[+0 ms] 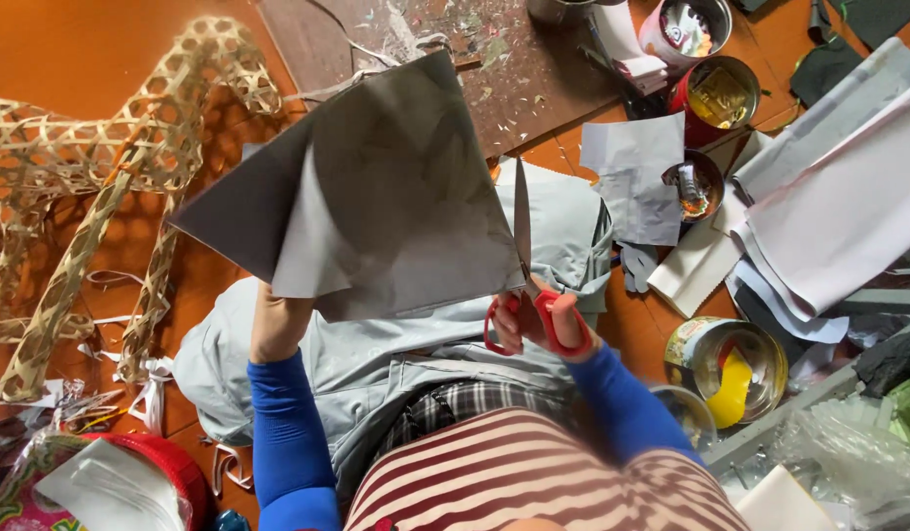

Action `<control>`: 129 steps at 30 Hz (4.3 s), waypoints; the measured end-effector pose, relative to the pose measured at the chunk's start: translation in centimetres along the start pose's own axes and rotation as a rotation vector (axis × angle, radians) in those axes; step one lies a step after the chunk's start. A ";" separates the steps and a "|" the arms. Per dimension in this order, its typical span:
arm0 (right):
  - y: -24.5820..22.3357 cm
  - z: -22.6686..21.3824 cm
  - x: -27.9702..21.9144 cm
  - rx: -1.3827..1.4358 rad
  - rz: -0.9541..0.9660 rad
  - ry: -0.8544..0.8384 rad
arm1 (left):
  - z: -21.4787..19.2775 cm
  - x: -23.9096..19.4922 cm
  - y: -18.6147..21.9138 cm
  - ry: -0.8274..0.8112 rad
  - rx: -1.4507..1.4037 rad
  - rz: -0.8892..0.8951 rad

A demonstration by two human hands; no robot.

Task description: Cutting paper patterns and applying glue to attach them to a bamboo frame.

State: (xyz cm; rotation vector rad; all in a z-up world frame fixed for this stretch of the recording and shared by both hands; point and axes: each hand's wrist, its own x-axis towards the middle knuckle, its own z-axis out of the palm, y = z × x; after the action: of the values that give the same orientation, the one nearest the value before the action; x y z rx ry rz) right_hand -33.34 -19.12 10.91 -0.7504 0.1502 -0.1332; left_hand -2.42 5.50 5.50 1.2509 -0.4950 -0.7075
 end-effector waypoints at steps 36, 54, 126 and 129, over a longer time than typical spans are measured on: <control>10.4 -10.4 0.4 0.034 -0.327 0.162 | -0.6 -1.6 -1.4 -0.142 0.303 -0.199; -2.7 -3.0 -1.6 -1.599 -0.039 0.879 | -3.5 -4.0 1.3 -0.004 0.240 -0.196; -2.2 -3.1 2.4 -0.657 0.077 0.172 | 5.4 -1.8 2.6 -0.294 0.199 -0.350; -2.1 -3.1 2.2 -0.661 0.078 0.177 | 4.9 -1.9 2.1 -0.308 0.241 -0.335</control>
State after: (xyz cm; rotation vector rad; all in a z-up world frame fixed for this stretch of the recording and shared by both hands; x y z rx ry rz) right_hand -31.85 -23.11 9.96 -1.3903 0.4025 -0.0736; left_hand -6.65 3.82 8.88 1.4773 -0.6443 -1.1606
